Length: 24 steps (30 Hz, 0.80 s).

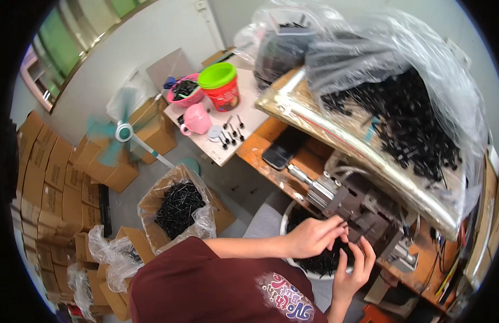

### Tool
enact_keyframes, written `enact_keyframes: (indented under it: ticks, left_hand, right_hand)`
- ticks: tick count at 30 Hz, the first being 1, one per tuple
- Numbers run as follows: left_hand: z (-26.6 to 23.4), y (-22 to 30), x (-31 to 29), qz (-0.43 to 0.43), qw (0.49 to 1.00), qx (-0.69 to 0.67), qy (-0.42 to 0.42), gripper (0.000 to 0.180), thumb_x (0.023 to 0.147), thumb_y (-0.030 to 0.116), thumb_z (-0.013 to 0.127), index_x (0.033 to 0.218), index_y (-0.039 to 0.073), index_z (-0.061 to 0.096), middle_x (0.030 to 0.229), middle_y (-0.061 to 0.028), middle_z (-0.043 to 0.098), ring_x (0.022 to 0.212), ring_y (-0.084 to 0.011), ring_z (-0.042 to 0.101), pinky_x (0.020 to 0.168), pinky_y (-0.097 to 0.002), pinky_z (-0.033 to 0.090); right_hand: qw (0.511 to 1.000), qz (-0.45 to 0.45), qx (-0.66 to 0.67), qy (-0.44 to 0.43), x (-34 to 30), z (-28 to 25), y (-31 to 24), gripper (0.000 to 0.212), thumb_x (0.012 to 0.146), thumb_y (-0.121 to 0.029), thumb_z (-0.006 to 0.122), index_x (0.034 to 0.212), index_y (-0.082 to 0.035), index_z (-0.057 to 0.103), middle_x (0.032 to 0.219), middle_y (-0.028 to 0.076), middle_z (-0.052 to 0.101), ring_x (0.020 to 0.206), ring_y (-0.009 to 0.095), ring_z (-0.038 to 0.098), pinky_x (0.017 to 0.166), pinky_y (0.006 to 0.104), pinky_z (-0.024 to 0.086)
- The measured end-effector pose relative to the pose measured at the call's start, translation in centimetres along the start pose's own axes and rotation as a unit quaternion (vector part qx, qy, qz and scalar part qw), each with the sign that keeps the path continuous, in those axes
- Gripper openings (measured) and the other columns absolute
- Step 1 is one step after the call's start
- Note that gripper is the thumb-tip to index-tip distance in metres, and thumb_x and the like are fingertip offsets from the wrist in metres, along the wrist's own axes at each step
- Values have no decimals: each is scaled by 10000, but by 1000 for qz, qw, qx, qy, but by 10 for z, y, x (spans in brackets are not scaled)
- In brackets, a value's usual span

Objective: Assembling plastic connector components using a specialized workbench fixture.

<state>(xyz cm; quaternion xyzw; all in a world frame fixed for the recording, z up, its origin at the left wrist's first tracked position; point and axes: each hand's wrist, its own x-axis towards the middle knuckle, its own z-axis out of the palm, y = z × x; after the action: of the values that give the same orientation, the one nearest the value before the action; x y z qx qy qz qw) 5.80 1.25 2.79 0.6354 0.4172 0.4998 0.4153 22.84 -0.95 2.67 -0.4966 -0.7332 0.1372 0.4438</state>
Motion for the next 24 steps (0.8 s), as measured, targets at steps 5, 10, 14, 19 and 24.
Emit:
enact_keyframes:
  ticks: [5, 10, 14, 19, 24]
  left_hand:
    - [-5, -3, 0, -25, 999, -32, 27, 168, 1031, 129, 445, 1042, -10, 539, 825, -62, 686, 539, -46, 520, 510, -211, 429]
    - [-10, 0, -4, -38, 998, -13, 40, 154, 1034, 109, 439, 975, -6, 523, 756, -44, 658, 519, 8, 384, 464, -168, 310]
    - [-13, 2, -3, -88, 992, -80, 30, 202, 1055, 138, 397, 950, 0, 501, 768, -97, 671, 503, -18, 445, 457, -161, 344]
    - [-10, -3, -1, -89, 981, -169, 32, 250, 1070, 185, 365, 1055, -19, 510, 908, -143, 705, 710, -120, 655, 616, -222, 503]
    - [-11, -7, 3, -113, 966, -231, 10, 227, 1072, 164, 333, 1156, -2, 462, 1099, -217, 663, 932, -217, 683, 781, -299, 548]
  right_hand:
    - [999, -25, -19, -28, 4, 11, 6, 233, 788, 1, 724, 1015, -11, 674, 1264, 164, 604, 1073, 324, 627, 923, 382, 494]
    - [992, -76, -86, -44, 3, 18, 19, 249, 744, 3, 715, 986, 17, 655, 1270, 165, 606, 1002, 315, 640, 857, 389, 513]
    - [983, -85, -149, -60, 4, 23, 26, 245, 736, 2, 683, 977, 25, 647, 1278, 166, 606, 874, 269, 646, 805, 369, 515]
    - [973, -108, -190, -69, 9, 22, 30, 260, 719, -3, 638, 977, 23, 650, 1267, 170, 622, 761, 222, 653, 757, 330, 511]
    - [968, -108, -203, -100, 16, 17, 33, 225, 713, 0, 631, 938, 13, 644, 1269, 166, 628, 707, 175, 656, 690, 299, 490]
